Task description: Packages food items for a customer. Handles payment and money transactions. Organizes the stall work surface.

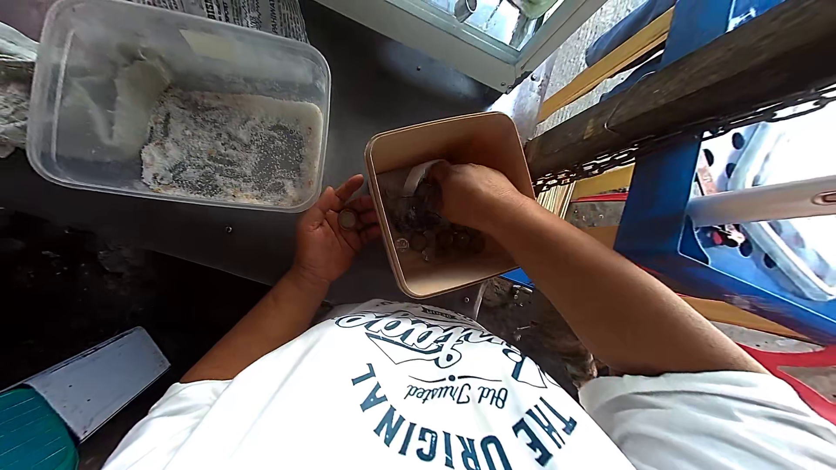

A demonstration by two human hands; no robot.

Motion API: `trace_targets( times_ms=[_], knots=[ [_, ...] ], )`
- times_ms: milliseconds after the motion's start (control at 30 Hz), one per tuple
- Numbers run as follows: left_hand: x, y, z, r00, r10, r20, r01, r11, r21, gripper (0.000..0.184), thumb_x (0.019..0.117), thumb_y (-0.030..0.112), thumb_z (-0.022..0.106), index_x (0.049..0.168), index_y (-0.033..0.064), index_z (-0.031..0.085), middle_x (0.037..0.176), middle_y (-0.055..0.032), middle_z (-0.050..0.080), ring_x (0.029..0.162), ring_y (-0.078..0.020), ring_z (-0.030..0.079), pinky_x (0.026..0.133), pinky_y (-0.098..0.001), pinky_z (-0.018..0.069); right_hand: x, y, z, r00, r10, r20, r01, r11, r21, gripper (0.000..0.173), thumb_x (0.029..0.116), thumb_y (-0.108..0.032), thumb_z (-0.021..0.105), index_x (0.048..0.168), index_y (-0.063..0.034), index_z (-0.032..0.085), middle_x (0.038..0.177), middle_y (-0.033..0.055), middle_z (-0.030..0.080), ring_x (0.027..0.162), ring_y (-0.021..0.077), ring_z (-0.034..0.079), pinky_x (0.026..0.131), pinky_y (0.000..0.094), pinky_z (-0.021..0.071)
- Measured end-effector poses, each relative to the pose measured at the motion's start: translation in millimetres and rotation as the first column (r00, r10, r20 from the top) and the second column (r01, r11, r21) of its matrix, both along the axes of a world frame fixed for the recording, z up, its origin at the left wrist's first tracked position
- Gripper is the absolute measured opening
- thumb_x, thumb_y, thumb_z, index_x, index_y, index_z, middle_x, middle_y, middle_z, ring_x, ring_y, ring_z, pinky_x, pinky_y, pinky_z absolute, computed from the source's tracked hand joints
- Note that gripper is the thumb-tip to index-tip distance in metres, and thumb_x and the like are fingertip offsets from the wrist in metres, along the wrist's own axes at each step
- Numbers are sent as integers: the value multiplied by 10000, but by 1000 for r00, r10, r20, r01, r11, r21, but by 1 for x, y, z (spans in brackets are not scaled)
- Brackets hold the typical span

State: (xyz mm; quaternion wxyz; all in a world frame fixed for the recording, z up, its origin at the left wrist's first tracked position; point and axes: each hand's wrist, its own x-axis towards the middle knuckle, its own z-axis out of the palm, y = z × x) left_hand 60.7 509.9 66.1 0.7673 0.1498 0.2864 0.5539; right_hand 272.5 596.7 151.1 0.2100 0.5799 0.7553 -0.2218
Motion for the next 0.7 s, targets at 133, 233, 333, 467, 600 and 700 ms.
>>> trace_targets(
  times_ms=[133,233,333,467,600,700],
  knots=[
    [1,0,1,1000,-5,-31,4,1000,-6,593,1095,385,91,1340,162,583,1077,-77,726,947,-213,720,854,-398,601,-2,-2,-4,998,53,-42,-53,999,2,379,957,-109,621,1334,-130,587,1145,211,691,1083,448,667,843,680,517],
    [2,0,2,999,5,-36,-5,1000,-11,596,1096,380,93,1326,163,598,1057,-71,731,939,-208,721,847,-393,603,0,1,-10,993,64,-100,-66,998,-18,327,929,-72,639,1255,-84,625,1136,223,683,1096,448,654,866,681,508],
    [1,0,2,999,6,-31,-6,1000,-4,598,1099,376,93,1318,154,604,1048,-76,733,940,-208,721,848,-395,602,2,2,-8,979,22,-201,-18,1000,21,218,961,-117,621,1170,-85,674,1088,202,703,1050,418,677,867,670,521],
    [1,-1,1,1000,1,-28,-1,1000,1,587,1099,371,94,1312,156,596,1050,-65,741,935,-197,729,834,-376,609,16,-1,13,764,-183,-618,234,972,1,189,1000,-200,661,1107,-48,699,943,73,684,804,152,632,773,370,536],
    [0,0,0,1000,-4,-16,4,1000,0,572,1100,361,119,1317,152,605,1044,-65,731,929,-195,717,834,-371,602,40,-12,13,43,-540,-840,154,835,-529,96,948,-130,533,874,-152,590,681,-51,560,488,14,470,425,161,390],
    [0,0,-1,1000,-22,-21,22,999,34,572,1102,355,108,1343,146,582,1057,-70,730,961,-200,716,872,-392,597,58,-11,5,-33,-622,-783,-116,780,-615,166,945,-183,456,968,-161,620,982,41,705,715,121,679,542,260,565]
  ],
)
